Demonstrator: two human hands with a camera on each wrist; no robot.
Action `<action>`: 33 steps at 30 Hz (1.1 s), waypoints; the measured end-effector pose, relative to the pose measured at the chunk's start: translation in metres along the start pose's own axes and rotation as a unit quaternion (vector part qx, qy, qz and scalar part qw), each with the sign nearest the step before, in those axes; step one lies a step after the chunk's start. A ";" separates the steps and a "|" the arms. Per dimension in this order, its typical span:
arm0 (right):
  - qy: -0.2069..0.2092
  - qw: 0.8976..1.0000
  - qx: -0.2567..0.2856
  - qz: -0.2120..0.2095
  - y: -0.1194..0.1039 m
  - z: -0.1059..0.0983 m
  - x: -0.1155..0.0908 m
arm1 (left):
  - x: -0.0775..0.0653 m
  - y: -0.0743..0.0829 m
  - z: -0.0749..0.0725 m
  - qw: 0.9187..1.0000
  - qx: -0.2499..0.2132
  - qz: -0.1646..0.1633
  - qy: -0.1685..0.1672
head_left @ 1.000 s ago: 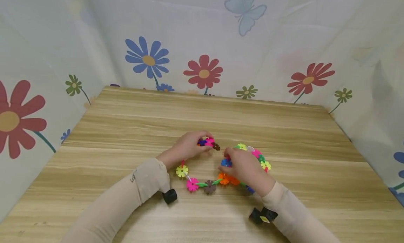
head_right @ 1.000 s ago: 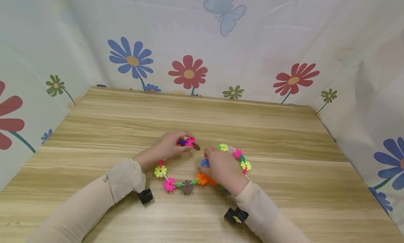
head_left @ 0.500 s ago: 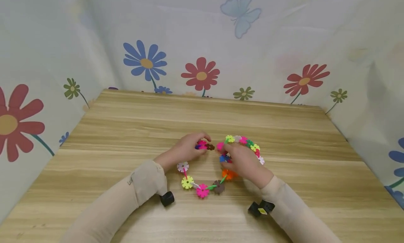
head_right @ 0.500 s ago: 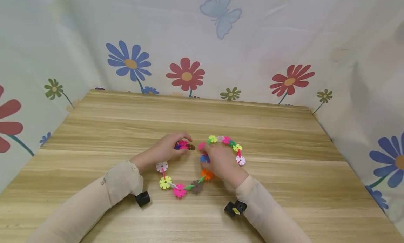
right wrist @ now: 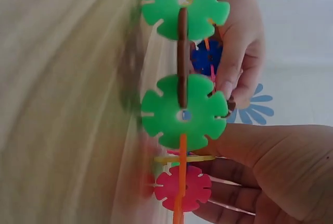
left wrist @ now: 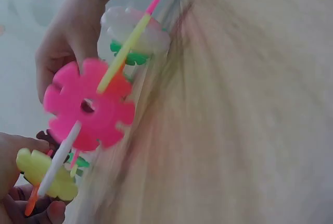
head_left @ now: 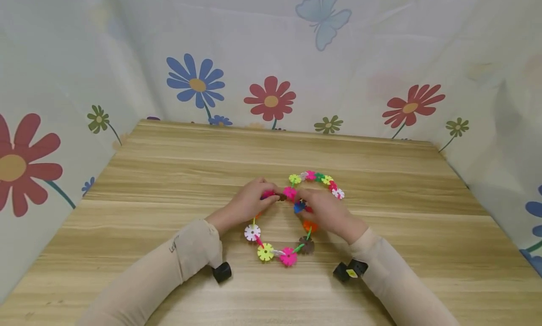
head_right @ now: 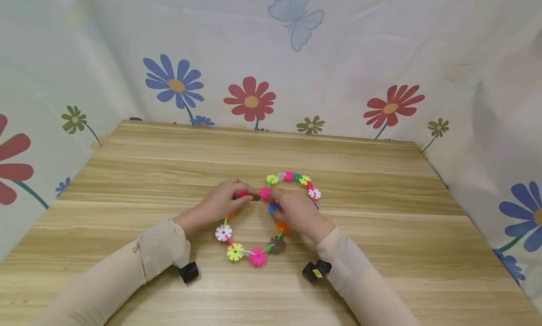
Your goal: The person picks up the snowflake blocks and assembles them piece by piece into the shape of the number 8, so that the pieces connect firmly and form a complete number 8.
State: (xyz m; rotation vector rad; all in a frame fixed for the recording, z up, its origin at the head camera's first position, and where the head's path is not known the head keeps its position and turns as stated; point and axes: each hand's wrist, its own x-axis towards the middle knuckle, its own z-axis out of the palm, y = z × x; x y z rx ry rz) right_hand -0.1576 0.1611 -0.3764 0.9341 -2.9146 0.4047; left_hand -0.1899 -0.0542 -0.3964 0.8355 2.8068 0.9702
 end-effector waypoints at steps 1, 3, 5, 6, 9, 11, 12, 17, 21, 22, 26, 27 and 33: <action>-0.004 1.000 0.000 -0.003 0.000 -0.001 0.000 | 0.000 0.000 0.001 1.000 0.002 0.001 0.001; -0.011 1.000 -0.002 -0.010 0.001 -0.001 0.001 | -0.001 0.001 0.001 1.000 0.009 0.003 0.001; -0.017 1.000 -0.003 -0.018 0.003 -0.002 0.002 | -0.002 0.004 0.002 1.000 0.019 0.006 0.004; -0.018 1.000 -0.004 -0.023 0.004 -0.002 0.002 | -0.002 0.005 0.002 1.000 0.023 0.007 0.007; -0.023 0.999 0.001 -0.033 0.007 -0.003 0.002 | -0.004 0.009 0.002 0.999 0.031 0.006 0.018; -0.029 0.999 0.006 -0.040 0.008 -0.003 0.002 | -0.005 0.011 0.002 0.999 0.035 0.008 0.022; -0.031 0.999 0.008 -0.043 0.008 -0.004 0.002 | -0.006 0.012 0.002 0.999 0.038 0.010 0.022; -0.051 0.997 0.015 -0.049 0.009 -0.005 0.002 | -0.008 0.015 0.003 0.998 0.062 0.031 0.013; -0.063 0.997 0.020 -0.049 0.008 -0.005 0.002 | -0.010 0.016 0.005 0.995 0.086 0.057 0.014; -0.064 0.996 0.023 -0.050 0.008 -0.005 0.002 | -0.011 0.016 0.006 0.994 0.088 0.061 0.014; -0.069 0.996 0.027 -0.058 0.008 -0.006 0.001 | -0.013 0.018 0.007 0.992 0.102 0.070 0.006; -0.068 0.995 0.027 -0.061 0.008 -0.006 0.001 | -0.013 0.019 0.007 0.992 0.102 0.071 0.004; -0.059 0.995 0.019 -0.080 0.009 -0.006 0.000 | -0.016 0.024 0.007 0.993 0.098 0.071 -0.008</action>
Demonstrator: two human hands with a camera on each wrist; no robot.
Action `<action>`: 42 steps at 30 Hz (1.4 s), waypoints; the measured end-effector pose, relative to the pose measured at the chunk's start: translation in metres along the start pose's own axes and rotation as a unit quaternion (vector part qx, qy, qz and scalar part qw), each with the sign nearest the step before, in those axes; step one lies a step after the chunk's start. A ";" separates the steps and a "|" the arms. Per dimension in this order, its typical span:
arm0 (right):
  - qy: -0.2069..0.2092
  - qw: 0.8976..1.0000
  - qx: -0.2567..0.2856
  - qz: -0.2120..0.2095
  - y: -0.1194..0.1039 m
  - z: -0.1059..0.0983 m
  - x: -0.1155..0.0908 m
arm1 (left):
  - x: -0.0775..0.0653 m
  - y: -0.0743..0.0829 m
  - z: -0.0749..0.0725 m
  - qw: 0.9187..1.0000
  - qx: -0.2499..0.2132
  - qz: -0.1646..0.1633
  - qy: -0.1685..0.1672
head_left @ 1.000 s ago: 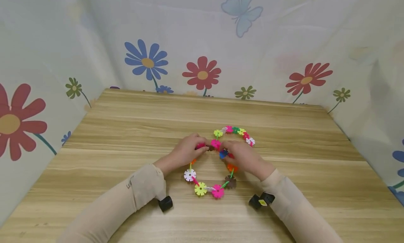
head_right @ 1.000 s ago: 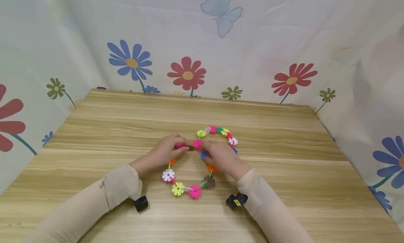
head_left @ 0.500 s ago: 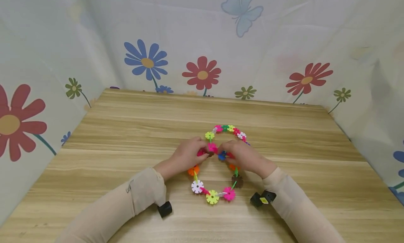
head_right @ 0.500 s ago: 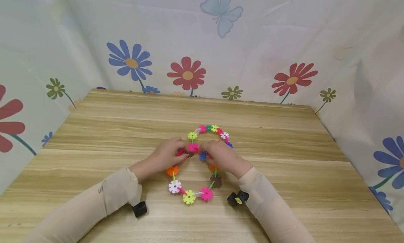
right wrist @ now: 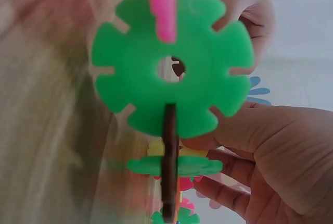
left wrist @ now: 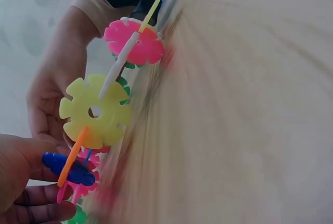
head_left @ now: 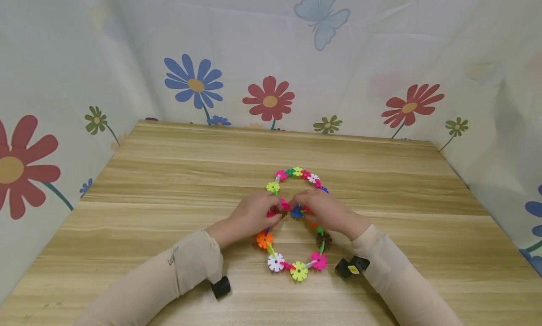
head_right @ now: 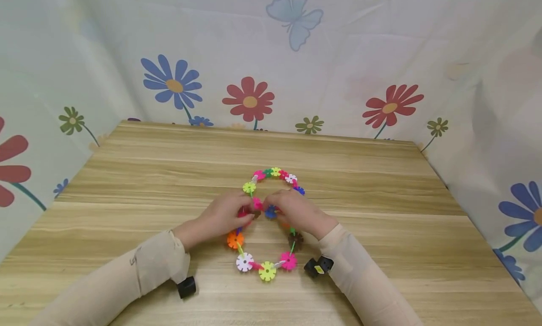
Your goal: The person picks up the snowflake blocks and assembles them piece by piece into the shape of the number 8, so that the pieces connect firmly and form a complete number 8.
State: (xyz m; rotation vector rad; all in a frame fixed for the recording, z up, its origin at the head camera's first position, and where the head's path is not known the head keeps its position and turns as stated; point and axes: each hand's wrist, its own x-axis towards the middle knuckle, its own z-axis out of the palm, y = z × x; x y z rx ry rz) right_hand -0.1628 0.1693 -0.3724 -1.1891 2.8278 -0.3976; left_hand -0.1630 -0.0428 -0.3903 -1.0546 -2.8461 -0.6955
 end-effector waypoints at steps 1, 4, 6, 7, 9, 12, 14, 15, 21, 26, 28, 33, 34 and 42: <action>0.001 1.000 0.000 -0.001 0.000 0.000 0.000 | 0.000 0.001 0.000 1.000 0.000 -0.001 -0.002; 0.003 1.000 0.010 0.001 0.000 0.001 -0.002 | 0.000 0.002 0.001 1.000 -0.004 -0.004 -0.007; 0.006 1.000 0.019 0.008 -0.001 0.001 -0.003 | 0.000 0.002 0.001 1.000 -0.004 -0.006 -0.008; 0.010 1.000 0.024 0.015 -0.001 0.001 -0.003 | -0.001 0.002 0.001 1.000 -0.006 -0.007 -0.009; 0.021 0.999 0.026 0.034 -0.001 0.002 -0.005 | -0.001 0.002 0.001 1.000 -0.008 -0.008 -0.007; 0.045 0.997 0.013 0.065 -0.002 0.005 -0.006 | -0.001 0.002 0.002 1.000 -0.009 -0.008 -0.002; 0.060 0.995 -0.005 0.078 -0.002 0.007 -0.007 | -0.001 0.002 0.003 1.000 -0.010 -0.009 0.002; 0.067 0.994 -0.017 0.081 -0.002 0.008 -0.007 | -0.001 0.002 0.004 1.000 -0.010 -0.010 0.004; 0.080 0.992 -0.053 0.082 -0.004 0.016 -0.008 | -0.003 0.002 0.007 1.000 0.010 -0.002 0.016; 0.090 0.992 -0.057 0.069 -0.005 0.020 -0.008 | -0.004 0.002 0.009 0.999 0.028 0.012 0.027; 0.098 0.992 -0.060 0.061 -0.005 0.020 -0.008 | -0.004 0.002 0.009 0.999 0.034 0.011 0.027; 0.107 0.991 -0.062 0.047 -0.005 0.022 -0.008 | -0.004 0.002 0.010 0.999 0.043 0.008 0.030; 0.107 0.991 -0.062 0.046 -0.004 0.022 -0.007 | -0.004 0.002 0.010 0.998 0.044 0.008 0.032; 0.111 0.991 -0.063 0.043 -0.003 0.023 -0.007 | -0.003 0.002 0.012 0.997 0.053 0.018 0.046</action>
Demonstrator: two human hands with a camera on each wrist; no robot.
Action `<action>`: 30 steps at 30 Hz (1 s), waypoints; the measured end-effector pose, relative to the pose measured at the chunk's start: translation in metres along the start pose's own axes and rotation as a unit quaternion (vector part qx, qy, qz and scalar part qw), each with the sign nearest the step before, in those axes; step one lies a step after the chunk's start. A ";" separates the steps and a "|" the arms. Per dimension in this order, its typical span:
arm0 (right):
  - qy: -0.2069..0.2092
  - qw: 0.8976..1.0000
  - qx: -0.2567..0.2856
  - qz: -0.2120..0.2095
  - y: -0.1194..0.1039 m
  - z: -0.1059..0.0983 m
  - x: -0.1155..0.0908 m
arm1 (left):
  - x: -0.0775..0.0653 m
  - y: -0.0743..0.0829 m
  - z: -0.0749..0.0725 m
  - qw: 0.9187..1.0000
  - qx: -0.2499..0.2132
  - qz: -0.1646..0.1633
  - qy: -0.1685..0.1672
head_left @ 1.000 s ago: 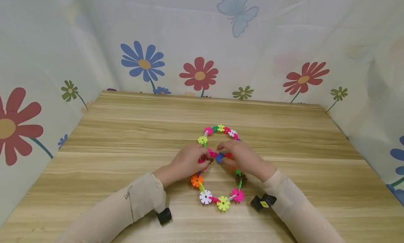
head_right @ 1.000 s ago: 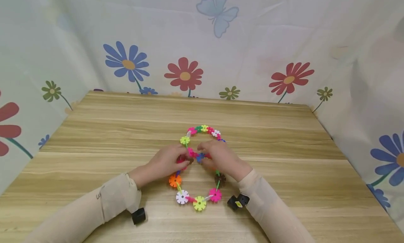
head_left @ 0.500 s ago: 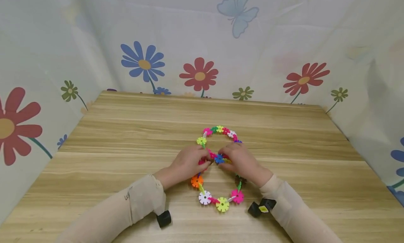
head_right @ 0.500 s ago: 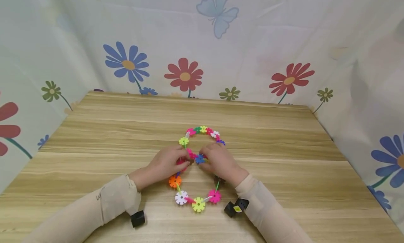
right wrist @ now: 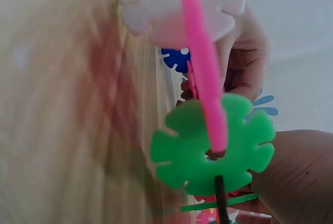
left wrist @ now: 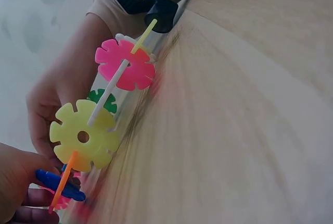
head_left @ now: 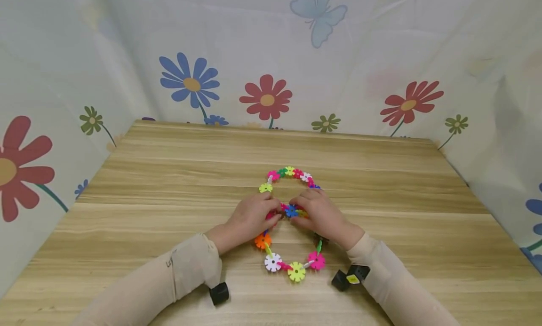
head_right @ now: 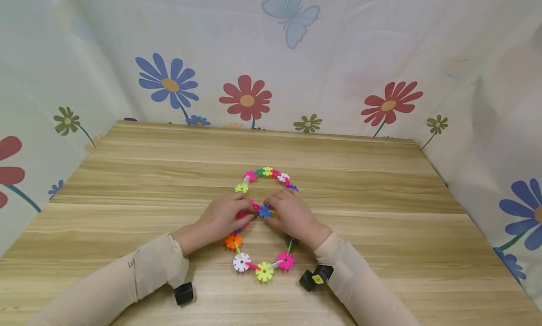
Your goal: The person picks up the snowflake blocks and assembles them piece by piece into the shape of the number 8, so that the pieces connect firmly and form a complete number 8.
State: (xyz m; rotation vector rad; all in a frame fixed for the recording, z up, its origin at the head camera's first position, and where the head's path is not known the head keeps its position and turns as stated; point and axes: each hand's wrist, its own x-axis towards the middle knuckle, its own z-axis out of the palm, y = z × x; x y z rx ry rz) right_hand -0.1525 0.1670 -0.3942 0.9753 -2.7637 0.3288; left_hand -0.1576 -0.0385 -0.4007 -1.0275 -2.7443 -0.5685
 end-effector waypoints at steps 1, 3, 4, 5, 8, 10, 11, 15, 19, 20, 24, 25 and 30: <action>0.002 1.000 -0.001 -0.002 0.000 0.000 0.000 | 0.000 0.000 0.000 1.000 0.000 0.000 0.000; 0.006 1.000 0.000 -0.005 -0.001 0.000 0.000 | 0.000 0.000 0.001 1.000 0.002 0.002 -0.001; 0.007 1.000 0.000 -0.007 -0.001 0.001 0.000 | 0.001 0.001 0.001 1.000 0.003 0.003 -0.001; 0.008 1.000 0.000 -0.009 -0.001 0.001 0.000 | 0.001 0.001 0.001 1.000 0.004 0.003 0.000; 0.012 1.000 0.000 -0.013 -0.003 0.002 0.000 | 0.001 0.001 0.001 1.000 0.004 0.005 0.007; 0.013 1.000 -0.001 -0.013 -0.003 0.002 0.000 | 0.000 0.002 0.002 1.000 0.005 0.010 0.019; 0.014 1.000 -0.002 -0.013 -0.003 0.003 0.000 | 0.000 0.002 0.002 1.000 0.005 0.013 0.024; 0.021 1.000 -0.003 -0.017 -0.004 0.004 0.000 | -0.001 0.001 0.006 0.999 0.001 0.025 0.046; 0.031 0.999 0.001 -0.029 -0.005 0.007 0.001 | -0.002 0.000 0.009 0.998 -0.005 0.033 0.060; 0.034 0.999 -0.001 -0.033 -0.005 0.007 0.002 | -0.002 0.000 0.009 0.997 -0.007 0.034 0.063; 0.041 0.998 -0.002 -0.036 -0.006 0.009 0.002 | -0.002 -0.001 0.010 0.997 -0.014 0.032 0.067; 0.041 0.999 0.000 -0.035 -0.005 0.010 0.002 | -0.002 -0.001 0.010 0.997 -0.016 0.029 0.064; 0.030 0.999 0.011 -0.023 -0.005 0.009 0.003 | 0.000 -0.001 0.007 0.999 -0.020 0.008 0.038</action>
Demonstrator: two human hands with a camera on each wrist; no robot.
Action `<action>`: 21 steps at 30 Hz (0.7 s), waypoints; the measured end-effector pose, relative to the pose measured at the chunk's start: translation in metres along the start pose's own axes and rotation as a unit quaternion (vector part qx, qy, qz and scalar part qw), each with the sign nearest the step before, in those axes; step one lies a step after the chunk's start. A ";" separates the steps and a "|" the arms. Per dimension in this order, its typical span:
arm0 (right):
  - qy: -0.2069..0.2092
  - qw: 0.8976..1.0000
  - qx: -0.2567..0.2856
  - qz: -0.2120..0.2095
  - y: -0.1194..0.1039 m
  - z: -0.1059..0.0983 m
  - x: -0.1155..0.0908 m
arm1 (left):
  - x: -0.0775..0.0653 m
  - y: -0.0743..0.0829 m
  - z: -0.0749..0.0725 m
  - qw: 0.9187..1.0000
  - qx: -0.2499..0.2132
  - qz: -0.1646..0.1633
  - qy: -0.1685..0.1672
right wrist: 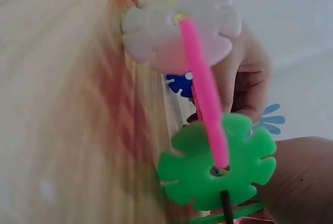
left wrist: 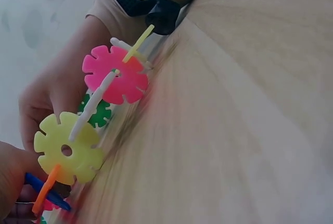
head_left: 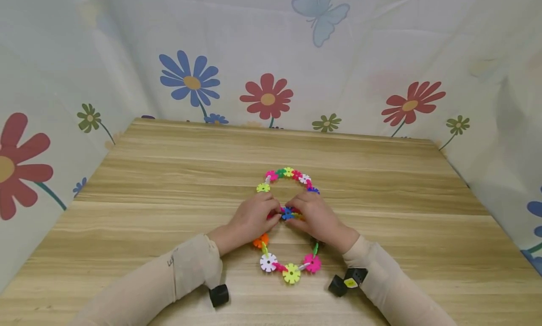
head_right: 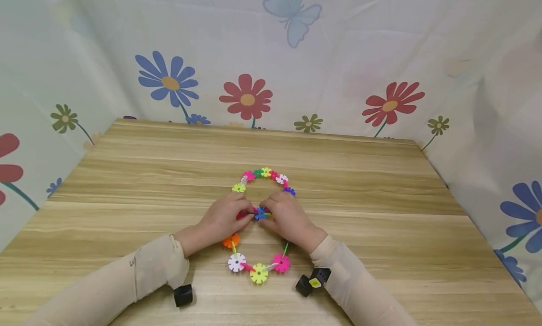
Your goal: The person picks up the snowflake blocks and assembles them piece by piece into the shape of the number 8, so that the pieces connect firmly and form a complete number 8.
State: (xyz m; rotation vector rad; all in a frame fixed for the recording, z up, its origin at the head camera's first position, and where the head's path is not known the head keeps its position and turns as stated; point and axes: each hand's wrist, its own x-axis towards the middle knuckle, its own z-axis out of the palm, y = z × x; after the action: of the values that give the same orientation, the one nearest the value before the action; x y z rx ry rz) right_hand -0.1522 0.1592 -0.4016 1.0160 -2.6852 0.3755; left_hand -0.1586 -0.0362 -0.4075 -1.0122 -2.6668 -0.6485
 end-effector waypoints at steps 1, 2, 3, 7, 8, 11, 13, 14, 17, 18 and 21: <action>-0.001 1.000 0.002 0.002 0.000 0.000 0.000 | 0.000 0.000 -0.001 1.000 0.001 -0.004 -0.006; -0.002 1.000 0.003 0.004 0.000 0.000 0.000 | 0.001 0.000 -0.001 1.000 0.001 -0.009 -0.011; -0.003 1.000 0.005 0.006 0.001 -0.001 0.000 | 0.001 0.000 -0.002 1.000 0.000 -0.012 -0.016; 0.002 1.000 0.007 0.012 0.003 -0.002 -0.001 | 0.002 -0.001 -0.005 0.999 -0.006 -0.024 -0.027; 0.004 1.000 0.008 0.013 0.004 -0.002 -0.002 | 0.003 -0.002 -0.006 0.999 -0.006 -0.025 -0.027; 0.011 1.000 0.010 0.015 0.007 -0.004 -0.002 | 0.005 -0.003 -0.010 0.999 0.005 -0.026 -0.026; 0.015 1.000 0.010 0.018 0.008 -0.005 -0.002 | 0.006 -0.004 -0.013 0.999 0.020 -0.023 -0.025; 0.016 1.000 0.010 0.022 0.009 -0.006 -0.002 | 0.007 -0.005 -0.015 0.999 0.027 -0.020 -0.024; 0.018 0.999 0.010 0.038 0.011 -0.009 -0.002 | 0.007 -0.008 -0.021 0.999 0.045 -0.016 -0.016; 0.020 0.999 0.012 0.044 0.012 -0.011 -0.002 | 0.007 -0.009 -0.023 0.999 0.049 -0.017 -0.012; 0.030 0.998 0.023 0.052 0.016 -0.016 -0.003 | 0.006 -0.014 -0.030 0.997 0.068 -0.018 0.010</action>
State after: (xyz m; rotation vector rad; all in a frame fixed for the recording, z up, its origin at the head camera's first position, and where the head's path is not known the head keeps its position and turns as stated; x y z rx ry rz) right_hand -0.1587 0.1775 -0.3898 0.8643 -2.6934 0.4825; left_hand -0.1717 -0.0562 -0.3838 -0.9194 -2.6764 -0.4739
